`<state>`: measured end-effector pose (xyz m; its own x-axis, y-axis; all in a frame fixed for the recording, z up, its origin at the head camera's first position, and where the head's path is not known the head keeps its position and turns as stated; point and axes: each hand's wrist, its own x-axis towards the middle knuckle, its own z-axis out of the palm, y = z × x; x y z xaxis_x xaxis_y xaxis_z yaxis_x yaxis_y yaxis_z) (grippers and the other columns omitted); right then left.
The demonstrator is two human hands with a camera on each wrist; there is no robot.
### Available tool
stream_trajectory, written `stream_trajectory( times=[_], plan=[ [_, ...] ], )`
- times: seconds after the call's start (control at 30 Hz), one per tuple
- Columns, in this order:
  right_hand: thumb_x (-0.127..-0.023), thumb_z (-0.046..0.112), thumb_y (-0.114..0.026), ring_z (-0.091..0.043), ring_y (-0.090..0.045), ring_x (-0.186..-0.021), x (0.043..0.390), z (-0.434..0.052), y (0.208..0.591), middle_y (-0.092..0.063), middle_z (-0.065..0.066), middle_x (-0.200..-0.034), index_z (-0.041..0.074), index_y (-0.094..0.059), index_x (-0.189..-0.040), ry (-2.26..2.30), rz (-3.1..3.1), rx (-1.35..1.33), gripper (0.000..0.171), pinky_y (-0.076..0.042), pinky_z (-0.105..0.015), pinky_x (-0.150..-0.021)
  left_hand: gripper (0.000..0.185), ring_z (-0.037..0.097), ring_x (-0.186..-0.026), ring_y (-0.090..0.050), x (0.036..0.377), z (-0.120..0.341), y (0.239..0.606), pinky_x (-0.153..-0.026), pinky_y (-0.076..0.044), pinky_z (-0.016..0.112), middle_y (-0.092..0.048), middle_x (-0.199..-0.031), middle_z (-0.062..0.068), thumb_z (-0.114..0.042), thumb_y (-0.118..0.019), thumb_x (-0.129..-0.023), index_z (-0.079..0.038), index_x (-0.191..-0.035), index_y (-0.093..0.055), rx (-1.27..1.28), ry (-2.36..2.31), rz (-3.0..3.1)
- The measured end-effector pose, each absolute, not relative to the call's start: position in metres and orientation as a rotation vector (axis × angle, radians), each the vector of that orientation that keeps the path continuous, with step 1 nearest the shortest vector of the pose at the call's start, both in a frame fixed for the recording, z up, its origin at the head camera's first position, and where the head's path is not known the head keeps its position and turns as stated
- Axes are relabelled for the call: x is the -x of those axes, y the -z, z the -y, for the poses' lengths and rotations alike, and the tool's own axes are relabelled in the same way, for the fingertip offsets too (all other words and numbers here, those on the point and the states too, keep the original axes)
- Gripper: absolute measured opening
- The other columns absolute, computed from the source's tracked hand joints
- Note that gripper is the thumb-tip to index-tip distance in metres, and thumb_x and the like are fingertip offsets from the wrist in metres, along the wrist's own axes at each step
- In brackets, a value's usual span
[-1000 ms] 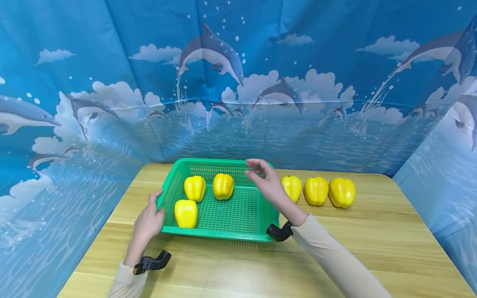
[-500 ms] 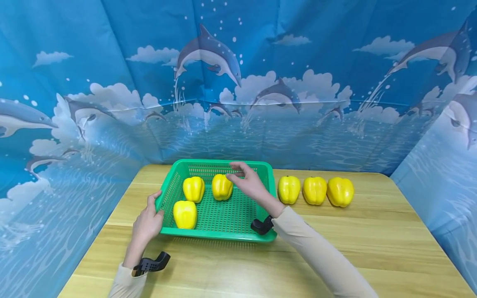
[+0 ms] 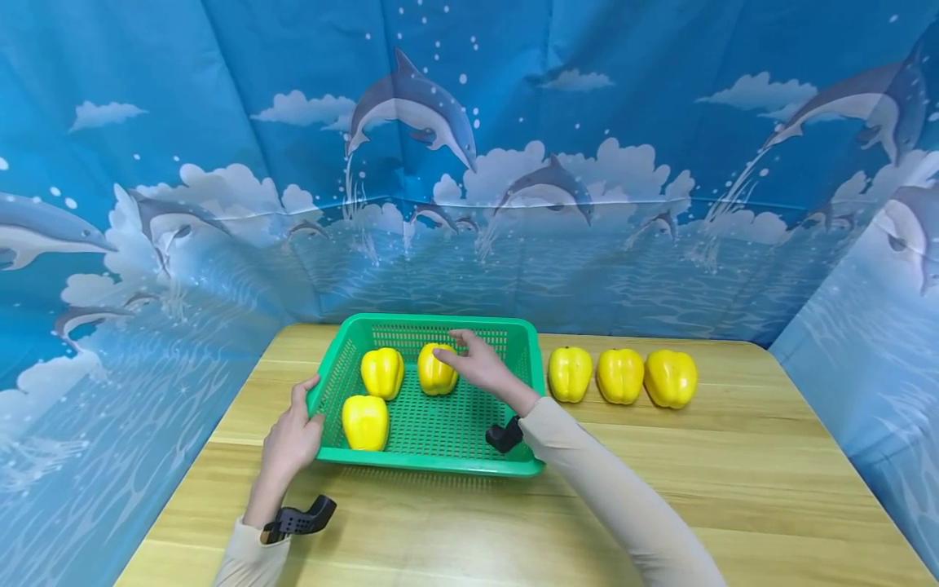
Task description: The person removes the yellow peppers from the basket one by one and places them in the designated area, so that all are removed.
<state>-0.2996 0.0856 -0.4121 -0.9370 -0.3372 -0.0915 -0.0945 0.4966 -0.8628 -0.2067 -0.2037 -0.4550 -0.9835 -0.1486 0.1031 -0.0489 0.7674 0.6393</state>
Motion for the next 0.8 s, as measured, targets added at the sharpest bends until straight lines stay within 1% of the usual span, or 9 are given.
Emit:
stream_trajectory(
  times=[0.1, 0.27, 0.4, 0.57, 0.73, 0.8],
  plan=[
    [-0.091, 0.050, -0.055, -0.036, -0.036, -0.130, 0.304, -0.084, 0.416, -0.033, -0.019, -0.146, 0.007, -0.030, -0.147, 1.344, -2.496, 0.362, 0.075, -0.039, -0.051, -0.095, 0.060, 0.017, -0.038, -0.029, 0.207, 0.203, 0.455, -0.038, -0.026, 0.029, -0.042, -0.065, 0.007, -0.009, -0.042, -0.092, -0.015, -0.149, -0.024, -0.165, 1.003, 2.811],
    [-0.092, 0.049, -0.053, -0.037, -0.037, -0.129, 0.310, -0.081, 0.420, -0.033, -0.023, -0.145, 0.004, -0.028, -0.148, 1.239, -2.513, 0.357, 0.076, -0.037, -0.051, -0.096, 0.060, 0.018, -0.039, -0.030, 0.207, 0.203, 0.455, -0.038, -0.026, 0.030, -0.042, -0.065, 0.007, -0.009, -0.042, -0.091, -0.015, -0.149, -0.024, -0.166, 0.988, 2.815],
    [-0.094, 0.048, -0.052, -0.038, -0.033, -0.131, 0.314, -0.076, 0.423, -0.029, -0.024, -0.147, 0.002, -0.025, -0.148, 1.205, -2.515, 0.348, 0.076, -0.035, -0.053, -0.098, 0.061, 0.019, -0.040, -0.030, 0.207, 0.204, 0.453, -0.039, -0.026, 0.031, -0.041, -0.064, 0.007, -0.007, -0.042, -0.090, -0.013, -0.148, -0.025, -0.158, 0.982, 2.811],
    [-0.093, 0.047, -0.054, -0.039, -0.031, -0.132, 0.321, -0.067, 0.427, -0.025, -0.022, -0.149, 0.001, -0.023, -0.148, 1.195, -2.519, 0.296, 0.078, -0.034, -0.053, -0.099, 0.060, 0.019, -0.040, -0.031, 0.207, 0.205, 0.453, -0.040, -0.026, 0.030, -0.042, -0.064, 0.007, -0.008, -0.042, -0.091, -0.014, -0.148, -0.025, -0.165, 0.973, 2.817],
    [-0.093, 0.049, -0.053, -0.038, -0.034, -0.130, 0.326, -0.061, 0.434, -0.027, -0.024, -0.148, -0.002, -0.023, -0.147, 1.202, -2.525, 0.233, 0.080, -0.036, -0.051, -0.098, 0.061, 0.018, -0.040, -0.030, 0.207, 0.204, 0.454, -0.039, -0.026, 0.030, -0.042, -0.065, 0.008, -0.008, -0.041, -0.091, -0.015, -0.148, -0.024, -0.169, 0.980, 2.821],
    [-0.092, 0.050, -0.053, -0.038, -0.037, -0.128, 0.327, -0.059, 0.436, -0.030, -0.025, -0.146, -0.003, -0.024, -0.147, 1.206, -2.533, 0.216, 0.081, -0.037, -0.050, -0.097, 0.061, 0.018, -0.040, -0.030, 0.207, 0.204, 0.454, -0.039, -0.026, 0.030, -0.043, -0.065, 0.008, -0.008, -0.042, -0.091, -0.014, -0.148, -0.025, -0.168, 0.982, 2.820]
  ],
)
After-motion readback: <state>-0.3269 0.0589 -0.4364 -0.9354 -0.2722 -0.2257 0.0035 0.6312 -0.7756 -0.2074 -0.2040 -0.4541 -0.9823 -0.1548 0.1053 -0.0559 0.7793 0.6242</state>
